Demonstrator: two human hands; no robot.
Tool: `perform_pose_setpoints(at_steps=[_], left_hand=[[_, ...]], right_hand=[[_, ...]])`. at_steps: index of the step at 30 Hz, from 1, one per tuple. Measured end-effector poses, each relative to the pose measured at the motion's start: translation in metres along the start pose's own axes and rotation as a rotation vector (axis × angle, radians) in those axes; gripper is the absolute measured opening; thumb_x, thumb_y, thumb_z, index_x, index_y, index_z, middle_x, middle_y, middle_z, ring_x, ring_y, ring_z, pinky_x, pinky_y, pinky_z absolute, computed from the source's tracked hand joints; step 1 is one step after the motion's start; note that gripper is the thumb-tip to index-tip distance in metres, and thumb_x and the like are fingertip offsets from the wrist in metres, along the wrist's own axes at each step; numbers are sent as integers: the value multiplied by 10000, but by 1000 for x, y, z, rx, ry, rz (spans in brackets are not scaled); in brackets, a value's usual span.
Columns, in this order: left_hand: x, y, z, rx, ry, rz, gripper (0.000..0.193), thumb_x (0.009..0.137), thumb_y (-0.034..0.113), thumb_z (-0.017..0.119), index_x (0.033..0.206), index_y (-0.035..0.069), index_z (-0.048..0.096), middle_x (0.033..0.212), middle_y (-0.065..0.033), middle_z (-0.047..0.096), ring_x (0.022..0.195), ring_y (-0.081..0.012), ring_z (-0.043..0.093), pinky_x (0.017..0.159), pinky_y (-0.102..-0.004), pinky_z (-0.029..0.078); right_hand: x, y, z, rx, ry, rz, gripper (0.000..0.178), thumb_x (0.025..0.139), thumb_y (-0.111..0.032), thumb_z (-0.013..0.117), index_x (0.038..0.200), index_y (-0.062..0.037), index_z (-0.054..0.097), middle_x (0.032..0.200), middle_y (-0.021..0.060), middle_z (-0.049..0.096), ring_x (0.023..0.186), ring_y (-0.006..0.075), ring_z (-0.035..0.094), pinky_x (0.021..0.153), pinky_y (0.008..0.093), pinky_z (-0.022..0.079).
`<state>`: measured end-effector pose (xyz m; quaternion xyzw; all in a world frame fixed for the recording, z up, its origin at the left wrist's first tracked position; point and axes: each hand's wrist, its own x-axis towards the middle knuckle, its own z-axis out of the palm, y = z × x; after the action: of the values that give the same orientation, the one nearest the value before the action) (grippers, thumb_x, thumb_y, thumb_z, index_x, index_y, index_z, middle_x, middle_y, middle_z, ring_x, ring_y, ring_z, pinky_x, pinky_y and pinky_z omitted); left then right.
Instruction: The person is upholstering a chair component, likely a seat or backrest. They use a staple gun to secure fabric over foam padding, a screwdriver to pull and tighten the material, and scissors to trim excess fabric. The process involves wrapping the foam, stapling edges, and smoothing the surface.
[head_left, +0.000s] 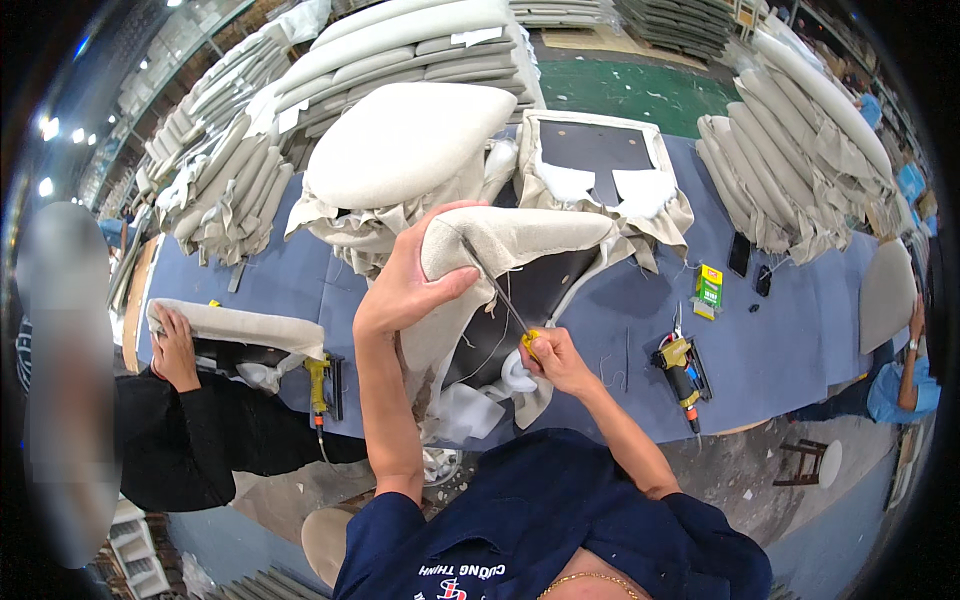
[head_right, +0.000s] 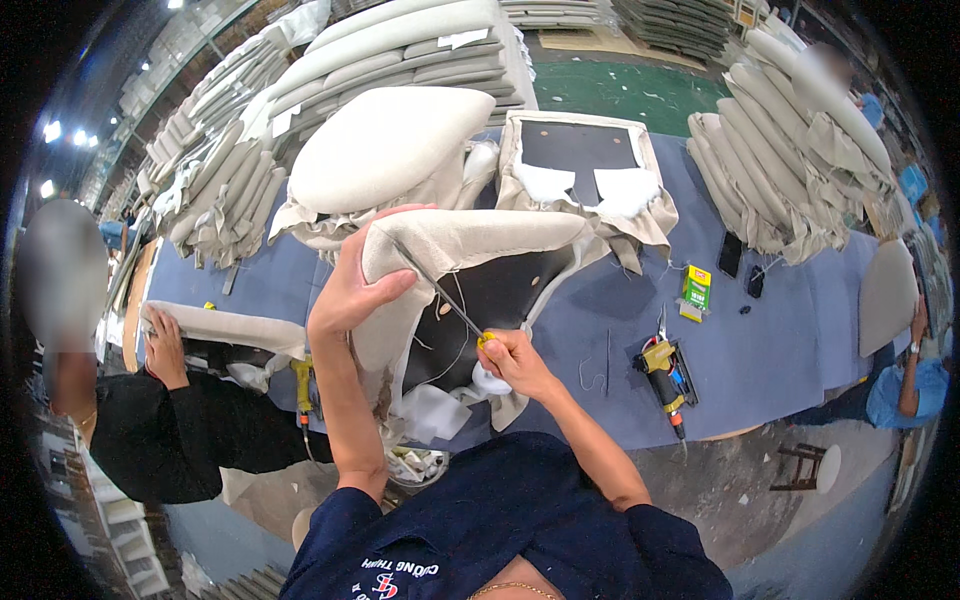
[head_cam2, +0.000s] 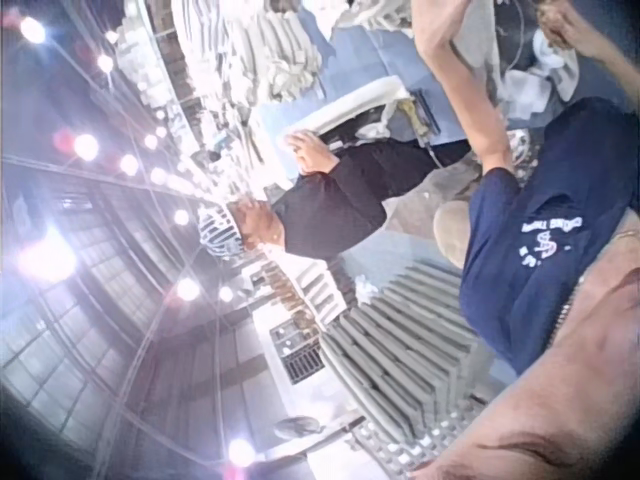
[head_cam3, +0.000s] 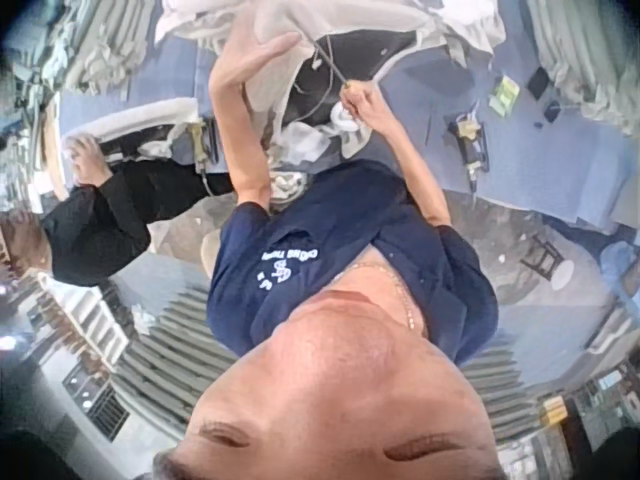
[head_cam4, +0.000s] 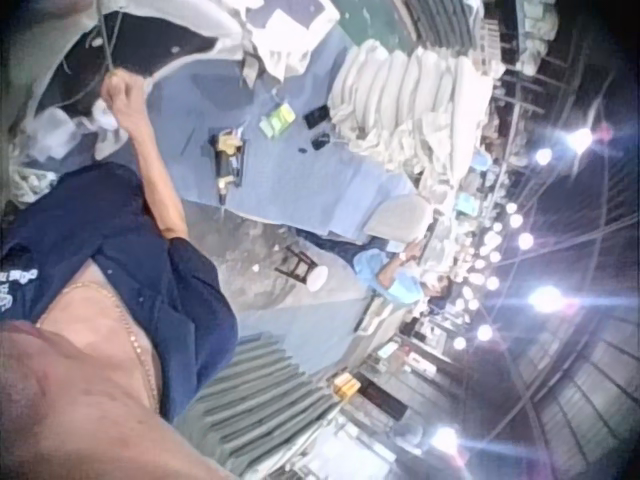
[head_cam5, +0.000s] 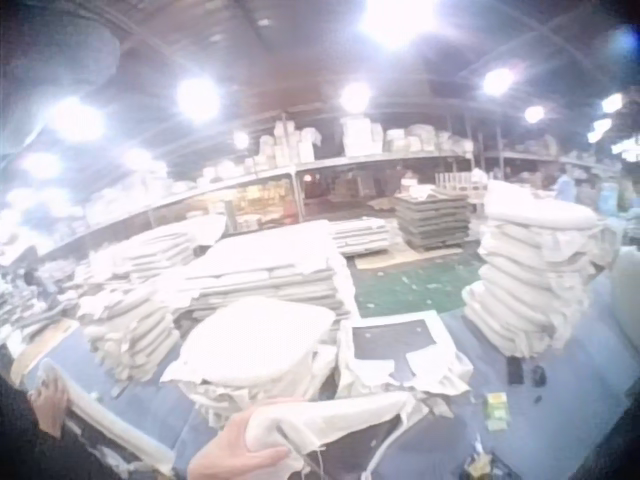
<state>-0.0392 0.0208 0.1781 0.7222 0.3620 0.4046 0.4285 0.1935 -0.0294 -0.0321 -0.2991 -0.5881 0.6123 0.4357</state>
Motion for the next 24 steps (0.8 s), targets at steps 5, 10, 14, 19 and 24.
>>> perform_pose_setpoints(at_steps=[5, 10, 14, 19, 24], left_hand=[[9, -2, 14, -1, -42, 47, 735, 747, 287, 757, 1361, -63, 555, 1330, -144, 629, 1238, -203, 573, 1072, -344, 417], [-4, 0, 11, 37, -8, -16, 804, 721, 347, 769, 1360, -88, 549, 1401, -180, 589, 1257, -245, 575, 1087, -374, 414], [1, 2, 14, 57, -50, -9, 866, 710, 424, 785, 1362, -94, 545, 1387, -178, 596, 1253, -250, 578, 1080, -383, 420], [-1, 26, 19, 57, -84, 4, 813, 719, 457, 817, 1295, -68, 588, 1323, -190, 614, 1201, -276, 609, 1055, -402, 441], [20, 15, 12, 44, -70, 218, 438, 817, 333, 799, 1036, -3, 623, 1127, -167, 643, 1136, -322, 638, 1052, -469, 451]], right_hand=[[7, 40, 8, -64, 85, -192, 335, 965, -306, 660, 817, -9, 617, 692, 49, 604, 616, 128, 541, 562, 320, 452], [7, 5, 20, 21, 42, -257, 596, 1057, -545, 475, 733, -46, 522, 638, -21, 478, 581, 97, 439, 529, 289, 382], [-12, -8, 17, 382, -310, 88, 606, 1062, -575, 435, 721, -78, 501, 598, -35, 435, 499, 56, 393, 442, 237, 329], [-17, -3, 5, 223, -207, -64, 616, 1054, -585, 444, 722, -70, 502, 583, -43, 429, 498, 50, 391, 447, 247, 309], [-24, -34, 12, -95, 110, -200, 528, 1052, -472, 534, 793, -14, 578, 579, 49, 483, 528, 164, 478, 522, 357, 370]])
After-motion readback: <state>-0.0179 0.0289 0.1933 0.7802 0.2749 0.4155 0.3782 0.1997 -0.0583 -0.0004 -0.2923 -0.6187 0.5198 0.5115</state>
